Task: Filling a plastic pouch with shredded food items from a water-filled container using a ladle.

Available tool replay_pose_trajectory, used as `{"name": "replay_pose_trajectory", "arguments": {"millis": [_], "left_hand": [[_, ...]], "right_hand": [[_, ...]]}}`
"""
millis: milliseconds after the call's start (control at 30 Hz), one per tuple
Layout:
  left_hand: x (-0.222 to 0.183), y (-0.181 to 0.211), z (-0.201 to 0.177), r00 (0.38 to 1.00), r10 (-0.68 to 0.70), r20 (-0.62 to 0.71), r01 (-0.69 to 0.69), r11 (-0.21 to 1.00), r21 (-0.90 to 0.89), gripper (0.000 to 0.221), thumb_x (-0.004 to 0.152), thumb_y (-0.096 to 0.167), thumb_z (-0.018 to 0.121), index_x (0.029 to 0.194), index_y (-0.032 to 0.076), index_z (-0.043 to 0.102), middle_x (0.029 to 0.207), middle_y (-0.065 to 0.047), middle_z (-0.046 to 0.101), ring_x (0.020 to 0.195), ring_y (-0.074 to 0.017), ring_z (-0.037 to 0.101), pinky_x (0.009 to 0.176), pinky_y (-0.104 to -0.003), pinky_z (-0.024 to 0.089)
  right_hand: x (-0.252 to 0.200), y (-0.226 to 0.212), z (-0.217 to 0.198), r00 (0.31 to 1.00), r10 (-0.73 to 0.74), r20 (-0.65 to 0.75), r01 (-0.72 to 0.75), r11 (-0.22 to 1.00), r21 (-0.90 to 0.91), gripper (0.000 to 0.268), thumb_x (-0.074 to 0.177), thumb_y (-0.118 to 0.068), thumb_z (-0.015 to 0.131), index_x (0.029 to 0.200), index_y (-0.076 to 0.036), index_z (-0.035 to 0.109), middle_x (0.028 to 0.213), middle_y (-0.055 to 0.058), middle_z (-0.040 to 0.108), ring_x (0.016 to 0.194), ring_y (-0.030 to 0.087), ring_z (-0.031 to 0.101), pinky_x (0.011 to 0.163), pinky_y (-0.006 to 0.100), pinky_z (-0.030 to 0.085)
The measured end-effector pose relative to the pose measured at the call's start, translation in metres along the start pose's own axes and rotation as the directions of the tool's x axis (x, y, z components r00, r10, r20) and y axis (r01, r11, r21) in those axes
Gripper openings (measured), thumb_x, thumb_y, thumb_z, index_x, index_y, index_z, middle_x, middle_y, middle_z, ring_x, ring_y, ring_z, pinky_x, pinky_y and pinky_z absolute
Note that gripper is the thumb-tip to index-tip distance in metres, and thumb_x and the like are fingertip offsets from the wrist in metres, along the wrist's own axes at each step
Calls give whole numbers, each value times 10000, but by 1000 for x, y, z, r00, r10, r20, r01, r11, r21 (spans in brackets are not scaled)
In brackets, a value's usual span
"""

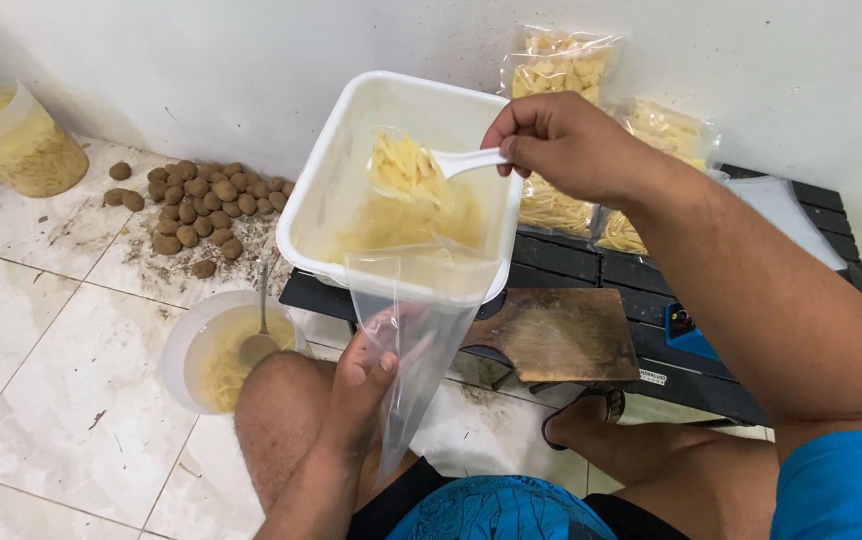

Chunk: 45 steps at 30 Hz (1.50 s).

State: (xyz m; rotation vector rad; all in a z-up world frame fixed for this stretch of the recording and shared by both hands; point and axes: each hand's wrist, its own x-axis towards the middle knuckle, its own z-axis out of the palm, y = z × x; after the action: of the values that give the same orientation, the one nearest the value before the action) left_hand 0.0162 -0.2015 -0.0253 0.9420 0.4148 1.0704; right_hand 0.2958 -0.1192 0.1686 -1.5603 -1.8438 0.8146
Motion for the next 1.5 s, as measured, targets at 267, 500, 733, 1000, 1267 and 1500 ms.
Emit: {"name": "replay_pose_trajectory", "arguments": {"millis": [267, 500, 733, 1000, 1267, 1500], "left_hand": [[10, 11, 20, 993, -69, -96, 66, 997, -36, 806, 771, 407, 790, 1384, -42, 520, 1443, -218, 580, 1381, -337, 535, 1184, -510, 418], [13, 39, 39, 986, -53, -157, 43, 997, -66, 856, 706, 410, 826, 1364, -53, 534, 1412, -258, 571, 1386, -377, 508, 1194, -544, 371], [33, 47, 44, 992, 3, -128, 2, 999, 42, 817, 747, 422, 769, 1402, 5, 512, 1455, -203, 565, 1438, -355, 482, 1180, -514, 379], [58, 25, 27, 993, 81, -89, -84, 996, -35, 750, 831, 331, 742, 1440, -10, 469, 1458, -198, 558, 1429, -323, 497, 1202, -512, 370], [58, 26, 37, 987, 99, -129, -92, 994, 65, 869, 814, 509, 702, 1461, -13, 451, 1510, -235, 515, 1462, -336, 431, 1146, -558, 402], [59, 35, 42, 990, 57, -126, -48, 996, 77, 843, 824, 481, 671, 1473, -7, 443, 1523, -239, 514, 1438, -322, 470, 1150, -523, 403]], "right_hand": [[-12, -14, -4, 1000, -2, -16, 2, 1000, 29, 167, 1003, 12, 548, 1022, -16, 711, 846, 51, 677, 746, 107, 595, 662, 236, 488], [-15, -37, -17, 997, -68, -47, 70, 997, 43, 172, 1006, 32, 542, 1017, 0, 710, 815, 60, 659, 685, 96, 539, 600, 216, 454], [-15, -42, -22, 989, -129, -68, 131, 991, 32, 183, 995, 50, 543, 1018, -7, 715, 814, 57, 658, 684, 85, 531, 581, 201, 439], [-16, -39, -19, 989, -31, -148, 22, 998, -63, 178, 998, 5, 551, 1021, -30, 723, 800, 37, 667, 631, 79, 524, 541, 209, 421], [-10, -21, -27, 985, -100, -144, 109, 992, 57, 185, 959, 17, 514, 1024, 23, 687, 765, 125, 658, 617, 120, 548, 534, 211, 406], [-7, -19, -29, 984, -78, -162, 89, 994, 61, 193, 954, 14, 507, 1019, 27, 688, 767, 125, 658, 627, 121, 547, 532, 210, 409]]}}
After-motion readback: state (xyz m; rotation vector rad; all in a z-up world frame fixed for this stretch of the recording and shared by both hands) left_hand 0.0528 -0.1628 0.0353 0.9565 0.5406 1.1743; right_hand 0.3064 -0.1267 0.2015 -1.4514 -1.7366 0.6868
